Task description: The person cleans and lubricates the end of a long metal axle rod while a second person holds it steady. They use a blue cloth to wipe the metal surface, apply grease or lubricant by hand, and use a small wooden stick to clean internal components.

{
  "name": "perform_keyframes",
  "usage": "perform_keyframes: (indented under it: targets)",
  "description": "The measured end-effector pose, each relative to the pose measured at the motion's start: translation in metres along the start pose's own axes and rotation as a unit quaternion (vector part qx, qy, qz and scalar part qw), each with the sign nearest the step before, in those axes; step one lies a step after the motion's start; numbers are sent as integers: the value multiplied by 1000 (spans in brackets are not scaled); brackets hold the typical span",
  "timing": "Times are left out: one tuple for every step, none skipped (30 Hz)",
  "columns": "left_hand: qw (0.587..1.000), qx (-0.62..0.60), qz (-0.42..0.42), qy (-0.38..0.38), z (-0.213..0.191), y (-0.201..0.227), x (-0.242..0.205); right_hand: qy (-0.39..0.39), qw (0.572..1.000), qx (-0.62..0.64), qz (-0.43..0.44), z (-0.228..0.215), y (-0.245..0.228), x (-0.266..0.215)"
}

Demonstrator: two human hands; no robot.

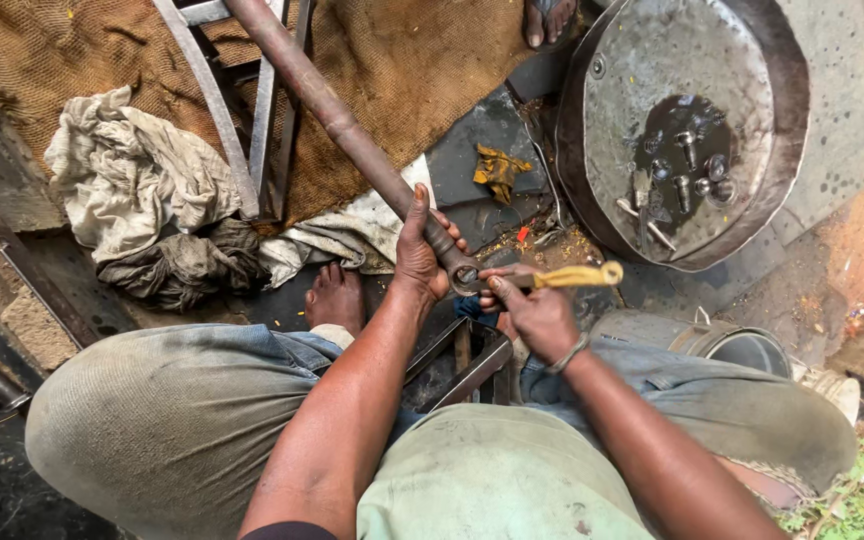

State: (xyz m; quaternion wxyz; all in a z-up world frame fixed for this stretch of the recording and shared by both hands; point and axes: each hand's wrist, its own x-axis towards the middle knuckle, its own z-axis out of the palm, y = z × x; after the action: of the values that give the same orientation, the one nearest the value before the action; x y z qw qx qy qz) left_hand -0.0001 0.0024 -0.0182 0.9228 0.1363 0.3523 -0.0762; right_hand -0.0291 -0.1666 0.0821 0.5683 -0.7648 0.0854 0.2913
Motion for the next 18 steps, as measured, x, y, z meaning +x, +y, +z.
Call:
perform_keyframes:
  targets:
    - [1000, 2, 1, 8, -1, 0, -1, 35, 998, 43, 3, 12, 9, -4]
    - [1000, 3, 1, 8, -1, 0, -1, 73, 994, 85, 5, 20, 14, -7]
    - [1000, 4, 0, 8, -1, 1, -1, 78, 989, 128, 13, 25, 18, -7]
    - [1000, 5, -3, 6, 1, -1, -1, 87, 981, 170, 20, 27, 18, -7]
    - [1000, -2, -5, 1, 3, -3, -1, 95, 973, 211, 26, 25, 16, -9]
    - [1000, -9, -4, -4, 6, -2, -1, 98, 985, 144, 9, 22, 11, -8]
    - [1000, -17, -3, -8, 8, -1, -2, 101, 992, 76, -7, 16, 4, -8]
    - [1000, -9, -7, -4, 9, 0, -3, 101, 995, 7, -21, 10, -3, -11]
    - [1000, -2, -10, 1, 10, 1, -4, 89, 989, -80, -91, 3, -10, -15]
    - [1000, 6, -13, 6, 11, 3, -6, 76, 970, -165, -161, -5, -16, -18]
    - [1000, 14, -9, 2, 11, 6, -7, 62, 939, -248, -228, -9, -19, -20]
    - [1000, 23, -10, -4, 12, 6, -9, 55, 958, -219, -178, -11, -19, -22]
    - [999, 32, -10, -10, 13, 7, -10, 47, 972, -189, -127, -11, -17, -22]
    - [999, 30, -11, -10, 14, 8, -10, 37, 983, -160, -77, -10, -13, -21]
    - [999, 28, -12, -11, 15, 10, -10, 30, 994, -93, -57, -5, -8, -17]
    - [999, 28, -13, -12, 16, 12, -10, 26, 999, -23, -37, 6, 0, -14]
    - [999, 18, -22, -20, 16, 14, -11, 21, 999, 47, -17, 14, 7, -10]
    - [999, 5, -30, -30, 17, 15, -11, 35, 994, 99, -8, 17, 12, -5]
